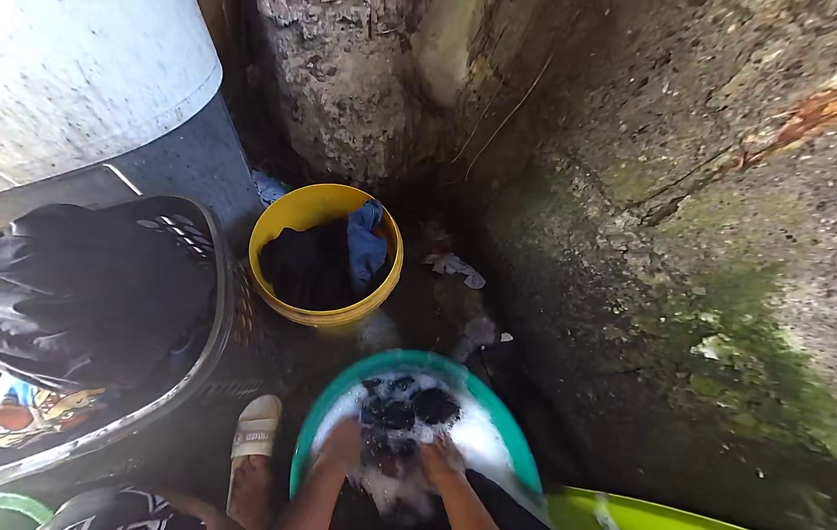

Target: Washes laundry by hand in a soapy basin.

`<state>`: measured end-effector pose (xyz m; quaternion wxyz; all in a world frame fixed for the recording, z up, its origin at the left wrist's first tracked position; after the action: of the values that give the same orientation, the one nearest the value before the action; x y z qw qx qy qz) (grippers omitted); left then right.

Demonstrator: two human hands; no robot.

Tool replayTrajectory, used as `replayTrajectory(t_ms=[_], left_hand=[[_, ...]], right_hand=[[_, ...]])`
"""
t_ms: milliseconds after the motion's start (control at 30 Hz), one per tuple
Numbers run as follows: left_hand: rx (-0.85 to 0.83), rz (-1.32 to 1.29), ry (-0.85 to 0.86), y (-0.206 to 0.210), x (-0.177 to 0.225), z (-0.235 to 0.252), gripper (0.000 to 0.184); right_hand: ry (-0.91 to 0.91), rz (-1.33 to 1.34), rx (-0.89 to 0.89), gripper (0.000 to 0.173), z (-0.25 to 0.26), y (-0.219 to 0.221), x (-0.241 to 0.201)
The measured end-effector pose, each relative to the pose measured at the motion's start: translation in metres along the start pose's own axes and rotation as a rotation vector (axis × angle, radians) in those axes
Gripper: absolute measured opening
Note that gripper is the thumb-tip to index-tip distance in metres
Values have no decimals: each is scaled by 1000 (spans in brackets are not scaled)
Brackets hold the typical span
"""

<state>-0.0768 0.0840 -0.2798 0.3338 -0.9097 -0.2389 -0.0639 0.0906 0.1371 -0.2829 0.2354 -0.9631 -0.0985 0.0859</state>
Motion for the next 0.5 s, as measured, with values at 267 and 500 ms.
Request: replayTrajectory(t_ms=[267,500], left_hand=[[33,-66,-84,-27,3,-30,44],[334,-465,736,-239,52,-172,17]], right_hand=[[-385,850,313,37,-97,-89,-20],[-1122,895,923,22,-378,-239,-32]])
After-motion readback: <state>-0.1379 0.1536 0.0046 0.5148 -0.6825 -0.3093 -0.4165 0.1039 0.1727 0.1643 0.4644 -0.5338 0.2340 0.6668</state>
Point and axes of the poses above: each hand's wrist, its own z-axis towards the middle knuckle, its own y-axis out of the palm, x = y × z, the point moved 10 cm from there along z, towards the middle knuckle, and after that the axes turned 4 degrees about z, right-handed, at the moved point
